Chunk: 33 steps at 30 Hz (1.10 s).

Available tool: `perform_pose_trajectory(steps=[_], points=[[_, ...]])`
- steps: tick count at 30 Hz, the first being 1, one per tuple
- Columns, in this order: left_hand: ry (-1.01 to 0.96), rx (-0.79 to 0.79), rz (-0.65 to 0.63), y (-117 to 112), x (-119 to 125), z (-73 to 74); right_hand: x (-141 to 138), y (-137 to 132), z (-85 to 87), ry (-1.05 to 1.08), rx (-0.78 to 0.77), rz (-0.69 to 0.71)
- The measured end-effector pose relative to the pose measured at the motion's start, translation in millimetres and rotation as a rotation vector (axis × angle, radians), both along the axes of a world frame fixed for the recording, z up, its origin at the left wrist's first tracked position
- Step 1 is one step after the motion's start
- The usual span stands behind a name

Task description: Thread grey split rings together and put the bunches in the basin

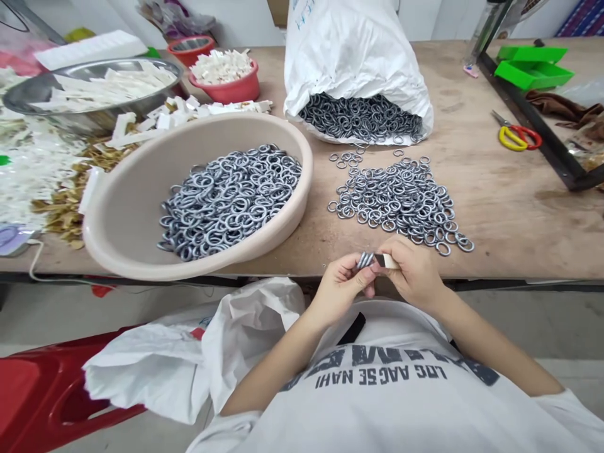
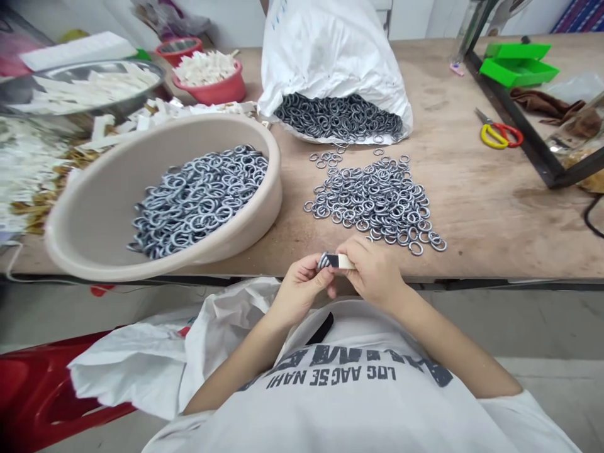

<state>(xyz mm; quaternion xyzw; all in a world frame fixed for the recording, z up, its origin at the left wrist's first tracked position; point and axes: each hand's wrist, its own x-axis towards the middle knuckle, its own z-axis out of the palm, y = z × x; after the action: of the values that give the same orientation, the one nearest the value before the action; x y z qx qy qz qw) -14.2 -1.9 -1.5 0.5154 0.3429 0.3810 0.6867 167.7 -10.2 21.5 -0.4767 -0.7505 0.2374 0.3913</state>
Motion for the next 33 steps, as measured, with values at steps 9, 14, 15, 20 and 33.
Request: perform_pose_trajectory(steps=[9,14,15,20,33], points=[[-0.065,0.117,0.07,-1.1,-6.8,1.0,2.0,-6.4,-5.1,0.227,-0.264,-0.082],[0.019,0.239,0.092,1.3,-9.4,1.3,1.3,-24.2,6.2,-0.099,-0.095,-0.028],[0.036,0.253,0.092,1.5,-9.8,0.6,-0.1,-26.3,7.8,-0.124,-0.084,-0.028],[0.109,0.323,0.086,1.8,-12.5,-1.0,-1.9,-22.4,5.6,-0.156,-0.101,0.004],[0.018,0.133,0.242,2.9,-14.9,-17.6,26.2,9.4,-14.9,-0.749,-0.193,-0.385]])
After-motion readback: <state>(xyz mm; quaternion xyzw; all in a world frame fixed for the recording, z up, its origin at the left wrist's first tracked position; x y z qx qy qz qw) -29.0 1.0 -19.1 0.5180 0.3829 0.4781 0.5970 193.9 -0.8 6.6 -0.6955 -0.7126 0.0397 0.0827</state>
